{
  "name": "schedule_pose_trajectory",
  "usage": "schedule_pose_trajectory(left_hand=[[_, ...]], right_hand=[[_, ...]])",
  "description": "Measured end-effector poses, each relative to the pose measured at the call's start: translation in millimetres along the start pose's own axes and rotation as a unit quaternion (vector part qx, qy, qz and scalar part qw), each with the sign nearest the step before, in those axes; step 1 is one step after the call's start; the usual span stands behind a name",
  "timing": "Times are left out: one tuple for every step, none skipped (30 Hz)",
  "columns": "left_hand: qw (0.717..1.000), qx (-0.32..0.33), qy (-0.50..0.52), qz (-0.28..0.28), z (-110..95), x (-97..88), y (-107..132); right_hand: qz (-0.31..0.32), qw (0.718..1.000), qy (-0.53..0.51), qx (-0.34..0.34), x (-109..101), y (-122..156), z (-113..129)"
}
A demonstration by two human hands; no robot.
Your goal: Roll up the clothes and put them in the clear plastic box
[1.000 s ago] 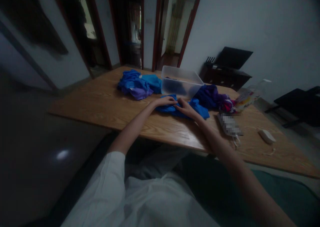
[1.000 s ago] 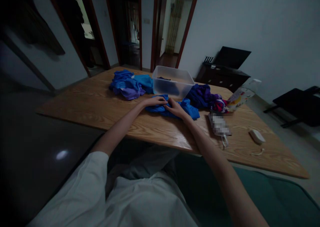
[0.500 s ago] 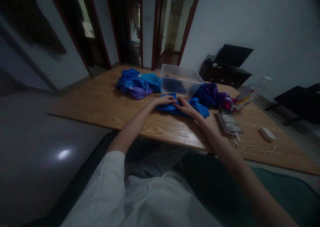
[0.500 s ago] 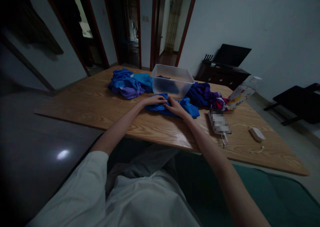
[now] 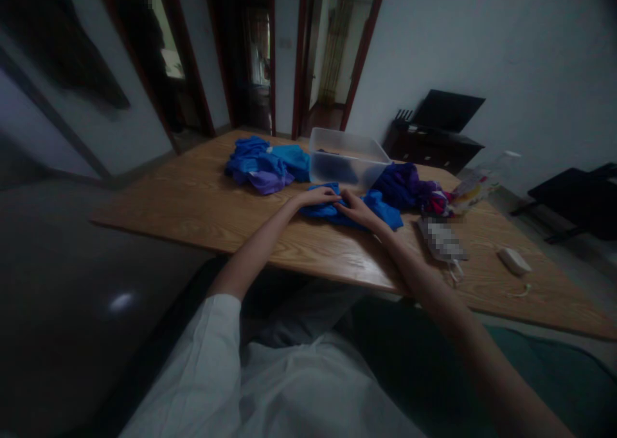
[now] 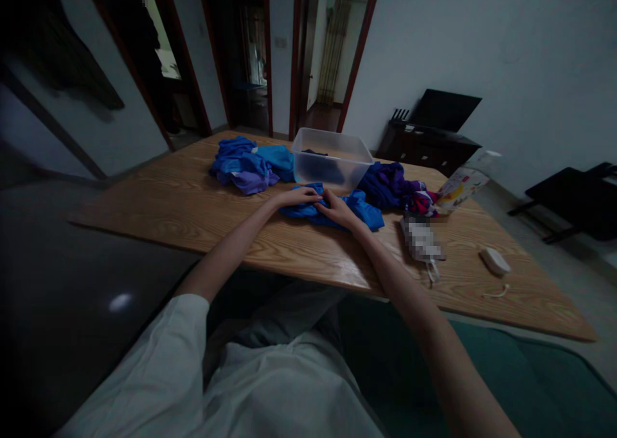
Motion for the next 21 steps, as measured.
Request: schedule_pose_trajectory(left_hand=[[1.0, -0.004, 0.0, -0.002, -1, -0.3, 1], [1.0, -0.009, -0.003, -0.005, -2, -0.5, 2], [1.0, -0.012, -0.007, -0.006, -3, -0.7, 2], [1.0, -0.014, -0.011, -0.007, -4, -1.0, 3], [1.0, -0.013, -0.015, -0.007, -4, -1.2, 3], [1.0, -0.012, -0.018, -0.006, -5, -1.4, 4], [1.0, -0.011, -0.02, -0.005, -6, -1.6, 4], [1.0, -0.011, -0.022, -0.004, -6, -1.7, 5], [1.0, -0.011, -0.022, -0.004, -7, -1.9, 5], [1.0, -0.012, -0.022, -0.006, -7, -2.0, 5], [1.0, -0.013, -0.021, -0.007, -7, -2.0, 4], [1.0, -0.015, -0.02, -0.007, -6, -1.9, 4], [1.0, -0.017, -0.019, -0.006, -6, -1.7, 3], [1.0, -0.019, -0.017, -0.006, -5, -1.3, 2], [1.0, -0.02, -0.016, -0.006, -4, -0.9, 1], [1.0, -0.021, -0.015, -0.008, -4, -0.5, 1], [1.0, -0.022, -0.014, -0.012, -3, -0.1, 0], [1.0, -0.022, -0.013, -0.017, -3, 0.1, -1], [0.999, -0.022, -0.014, -0.022, -3, 0.3, -1], [0.999, -0.022, -0.014, -0.025, -3, 0.3, -2], [0.999, -0.023, -0.015, -0.027, -4, 0.2, -2]], right_hand=[[-0.001, 1.0, 0.002, 0.0, 0, 0, 1], [0.0, 1.0, 0.003, -0.001, 0, 0, 2], [0.0, 1.0, 0.003, -0.002, 0, 0, 3], [0.0, 1.0, 0.003, -0.004, 1, 0, 4], [-0.003, 1.0, 0.003, -0.004, 1, 0, 5], [-0.006, 1.0, 0.002, -0.002, 1, 0, 7], [-0.009, 1.0, 0.001, 0.002, 2, 0, 9], [-0.013, 1.0, 0.0, 0.007, 2, 0, 11], [-0.017, 1.0, -0.003, 0.014, 2, 0, 13], [-0.021, 1.0, -0.006, 0.019, 2, 0, 15], [-0.023, 0.999, -0.009, 0.024, 2, 0, 17], [-0.025, 0.999, -0.012, 0.028, 2, 0, 19], [-0.028, 0.999, -0.014, 0.03, 2, 0, 21], [-0.028, 0.999, -0.017, 0.03, 1, 0, 22], [-0.03, 0.999, -0.021, 0.03, 1, 1, 23], [-0.032, 0.999, -0.026, 0.031, 1, 1, 23], [-0.034, 0.998, -0.031, 0.033, 1, 1, 23], [-0.037, 0.998, -0.036, 0.037, 1, 1, 22], [-0.04, 0.997, -0.041, 0.042, 1, 1, 21], [-0.045, 0.997, -0.045, 0.047, 1, 1, 20], [-0.051, 0.996, -0.048, 0.05, 1, 1, 18]])
Point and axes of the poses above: each hand's wrist, its own y-axis away from the middle knuckle, its own x-axis out of the palm, z = x × y, the point moved 1 cm from there along -y, towards the middle knuckle, and after that the axes turned 7 degrees about -y, right-handed, at the moved point
